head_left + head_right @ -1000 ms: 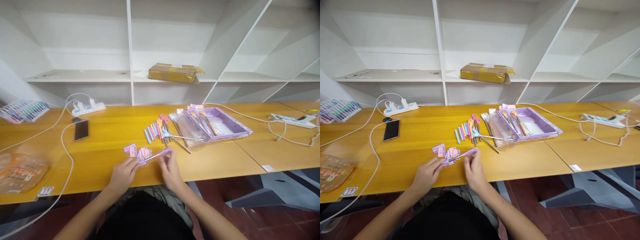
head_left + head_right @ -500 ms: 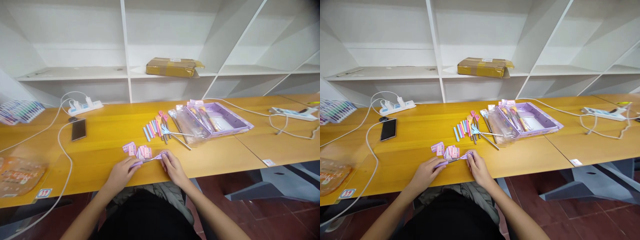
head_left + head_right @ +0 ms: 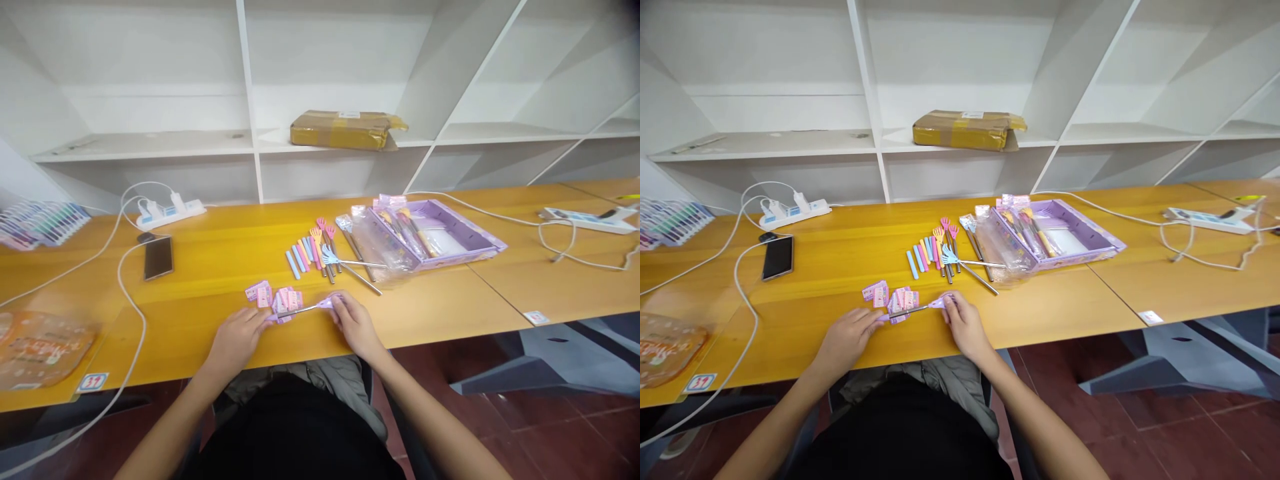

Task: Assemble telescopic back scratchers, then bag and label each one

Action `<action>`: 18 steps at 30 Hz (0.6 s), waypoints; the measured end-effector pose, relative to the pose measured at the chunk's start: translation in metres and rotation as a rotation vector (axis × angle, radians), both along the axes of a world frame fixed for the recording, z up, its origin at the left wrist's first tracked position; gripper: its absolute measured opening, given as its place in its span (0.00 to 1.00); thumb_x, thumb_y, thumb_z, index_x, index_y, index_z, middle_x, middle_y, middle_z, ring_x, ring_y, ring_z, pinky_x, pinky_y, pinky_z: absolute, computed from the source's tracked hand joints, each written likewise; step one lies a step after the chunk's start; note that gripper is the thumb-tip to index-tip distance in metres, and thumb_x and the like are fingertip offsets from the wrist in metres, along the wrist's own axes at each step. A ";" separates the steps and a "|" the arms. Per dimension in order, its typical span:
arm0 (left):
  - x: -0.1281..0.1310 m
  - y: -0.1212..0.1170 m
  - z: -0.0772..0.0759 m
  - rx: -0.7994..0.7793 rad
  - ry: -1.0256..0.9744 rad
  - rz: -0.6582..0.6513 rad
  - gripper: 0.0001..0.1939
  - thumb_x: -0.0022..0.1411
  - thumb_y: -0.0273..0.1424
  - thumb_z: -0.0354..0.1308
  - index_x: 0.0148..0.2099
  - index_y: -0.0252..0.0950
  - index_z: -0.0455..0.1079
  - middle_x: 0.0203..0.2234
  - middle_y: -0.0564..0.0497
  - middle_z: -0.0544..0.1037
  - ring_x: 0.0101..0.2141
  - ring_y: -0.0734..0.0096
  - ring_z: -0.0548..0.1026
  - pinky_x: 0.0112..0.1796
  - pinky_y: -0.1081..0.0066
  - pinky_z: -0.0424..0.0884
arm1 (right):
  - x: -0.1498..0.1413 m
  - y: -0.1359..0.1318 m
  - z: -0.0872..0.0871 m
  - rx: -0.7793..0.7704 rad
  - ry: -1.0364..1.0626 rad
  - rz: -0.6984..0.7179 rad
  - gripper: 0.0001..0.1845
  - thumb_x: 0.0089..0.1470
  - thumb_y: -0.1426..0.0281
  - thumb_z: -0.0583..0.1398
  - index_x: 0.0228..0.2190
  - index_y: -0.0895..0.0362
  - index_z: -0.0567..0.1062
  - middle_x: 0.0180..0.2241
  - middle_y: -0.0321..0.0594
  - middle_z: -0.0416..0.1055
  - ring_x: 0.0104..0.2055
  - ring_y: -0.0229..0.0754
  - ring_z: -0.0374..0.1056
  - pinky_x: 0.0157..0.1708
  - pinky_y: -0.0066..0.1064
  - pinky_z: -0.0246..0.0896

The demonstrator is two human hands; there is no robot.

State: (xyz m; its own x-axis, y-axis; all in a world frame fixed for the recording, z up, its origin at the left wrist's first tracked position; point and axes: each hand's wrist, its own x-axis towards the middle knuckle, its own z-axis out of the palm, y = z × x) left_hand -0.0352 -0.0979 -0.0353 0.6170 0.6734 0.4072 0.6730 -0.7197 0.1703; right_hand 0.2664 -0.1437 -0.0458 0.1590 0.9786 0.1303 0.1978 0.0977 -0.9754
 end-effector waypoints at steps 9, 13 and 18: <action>-0.156 0.029 0.043 0.088 -0.018 0.074 0.17 0.77 0.42 0.51 0.50 0.45 0.81 0.39 0.48 0.86 0.40 0.57 0.77 0.44 0.59 0.75 | 0.201 -0.024 0.008 0.103 -0.111 -0.636 0.34 0.52 0.32 0.61 0.32 0.51 0.71 0.26 0.36 0.62 0.27 0.40 0.59 0.27 0.34 0.56; -0.156 0.024 0.025 0.032 -0.017 0.051 0.19 0.78 0.44 0.50 0.50 0.42 0.80 0.38 0.48 0.84 0.39 0.60 0.79 0.43 0.62 0.75 | 0.227 -0.034 -0.001 0.119 -0.159 -0.587 0.34 0.55 0.32 0.59 0.35 0.51 0.71 0.23 0.33 0.60 0.25 0.40 0.56 0.26 0.34 0.53; -0.130 0.023 0.000 -0.006 -0.062 0.138 0.22 0.78 0.47 0.48 0.47 0.40 0.79 0.38 0.47 0.83 0.40 0.61 0.80 0.44 0.64 0.76 | 0.217 -0.028 -0.025 -0.020 -0.373 -0.495 0.35 0.60 0.33 0.53 0.33 0.52 0.70 0.22 0.34 0.65 0.24 0.41 0.61 0.29 0.36 0.58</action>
